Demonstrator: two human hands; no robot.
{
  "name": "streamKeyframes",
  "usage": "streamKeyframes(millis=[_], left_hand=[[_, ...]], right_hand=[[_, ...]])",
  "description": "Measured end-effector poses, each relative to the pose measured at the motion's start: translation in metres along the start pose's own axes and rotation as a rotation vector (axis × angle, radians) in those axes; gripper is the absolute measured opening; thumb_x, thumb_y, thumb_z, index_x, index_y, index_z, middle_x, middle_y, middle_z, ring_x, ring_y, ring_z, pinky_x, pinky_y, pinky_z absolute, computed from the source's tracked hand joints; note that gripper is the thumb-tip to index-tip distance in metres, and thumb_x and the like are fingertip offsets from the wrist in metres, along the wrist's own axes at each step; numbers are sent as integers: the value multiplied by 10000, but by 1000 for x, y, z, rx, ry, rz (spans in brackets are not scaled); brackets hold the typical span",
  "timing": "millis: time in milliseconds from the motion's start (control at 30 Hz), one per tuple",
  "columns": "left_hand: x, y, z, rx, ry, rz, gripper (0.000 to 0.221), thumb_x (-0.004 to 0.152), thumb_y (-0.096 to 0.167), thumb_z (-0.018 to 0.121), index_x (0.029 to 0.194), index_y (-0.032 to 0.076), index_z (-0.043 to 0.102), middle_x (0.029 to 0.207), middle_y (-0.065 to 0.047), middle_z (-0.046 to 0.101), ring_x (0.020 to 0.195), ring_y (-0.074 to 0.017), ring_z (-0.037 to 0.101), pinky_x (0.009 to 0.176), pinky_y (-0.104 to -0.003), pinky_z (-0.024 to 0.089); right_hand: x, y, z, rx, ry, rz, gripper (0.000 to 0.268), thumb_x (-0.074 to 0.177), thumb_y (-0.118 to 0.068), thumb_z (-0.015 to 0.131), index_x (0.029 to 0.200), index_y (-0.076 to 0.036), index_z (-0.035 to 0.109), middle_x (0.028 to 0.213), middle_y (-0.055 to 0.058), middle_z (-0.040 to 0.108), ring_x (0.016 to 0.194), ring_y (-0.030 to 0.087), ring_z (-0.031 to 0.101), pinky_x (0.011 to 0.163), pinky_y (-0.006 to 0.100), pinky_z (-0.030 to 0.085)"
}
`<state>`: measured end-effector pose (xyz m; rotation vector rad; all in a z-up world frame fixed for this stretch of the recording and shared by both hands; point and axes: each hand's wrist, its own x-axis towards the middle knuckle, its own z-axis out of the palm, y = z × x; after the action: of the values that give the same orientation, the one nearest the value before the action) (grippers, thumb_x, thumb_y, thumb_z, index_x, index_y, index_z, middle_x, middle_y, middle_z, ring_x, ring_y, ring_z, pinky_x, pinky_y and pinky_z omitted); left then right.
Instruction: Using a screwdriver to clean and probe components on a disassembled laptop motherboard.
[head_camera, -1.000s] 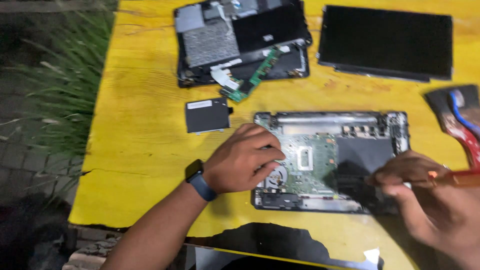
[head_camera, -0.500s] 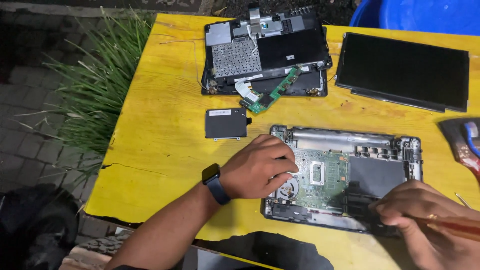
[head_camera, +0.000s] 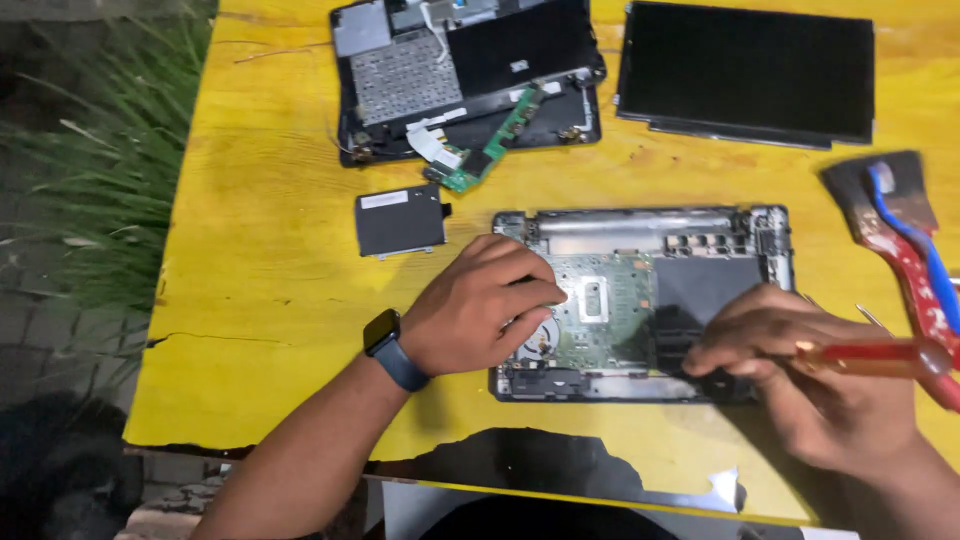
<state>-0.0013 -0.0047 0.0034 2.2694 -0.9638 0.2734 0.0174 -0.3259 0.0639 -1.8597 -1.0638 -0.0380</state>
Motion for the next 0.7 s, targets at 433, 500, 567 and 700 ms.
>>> streamKeyframes(millis=[433,500,567,700], left_hand=[[55,47,73,-197,-50,-19,222,950,232,633,1061,66,731,1032,-134,715,936,-337,660,901,-483,483],[58,48,71,-284,-18,-40,134,943,133,623,958,52,729,838,-138,678,742,-346,619,740,-477,475],[55,49,72,-292,-1,-49,137,933,97,610,814,43,648,770,-112,606,686,-308,572,689,-464,455],[55,51,63,-335,3,-35,117,832,-48,539,766,41,575,761,-111,591,685,-298,550,712,-455,462]], right_hand=[[8,1,4,173,124,-48,78,972,-63,556,994,8,531,882,141,712,810,204,787,763,289,699],[10,-2,3,209,110,-38,84,982,-74,555,1016,2,541,905,136,719,838,213,784,795,294,692],[6,6,7,174,134,-62,104,937,-84,611,991,0,584,920,141,737,846,229,783,806,315,685],[13,-7,10,23,240,-139,142,834,-142,735,843,-9,687,863,146,723,739,230,716,691,309,571]])
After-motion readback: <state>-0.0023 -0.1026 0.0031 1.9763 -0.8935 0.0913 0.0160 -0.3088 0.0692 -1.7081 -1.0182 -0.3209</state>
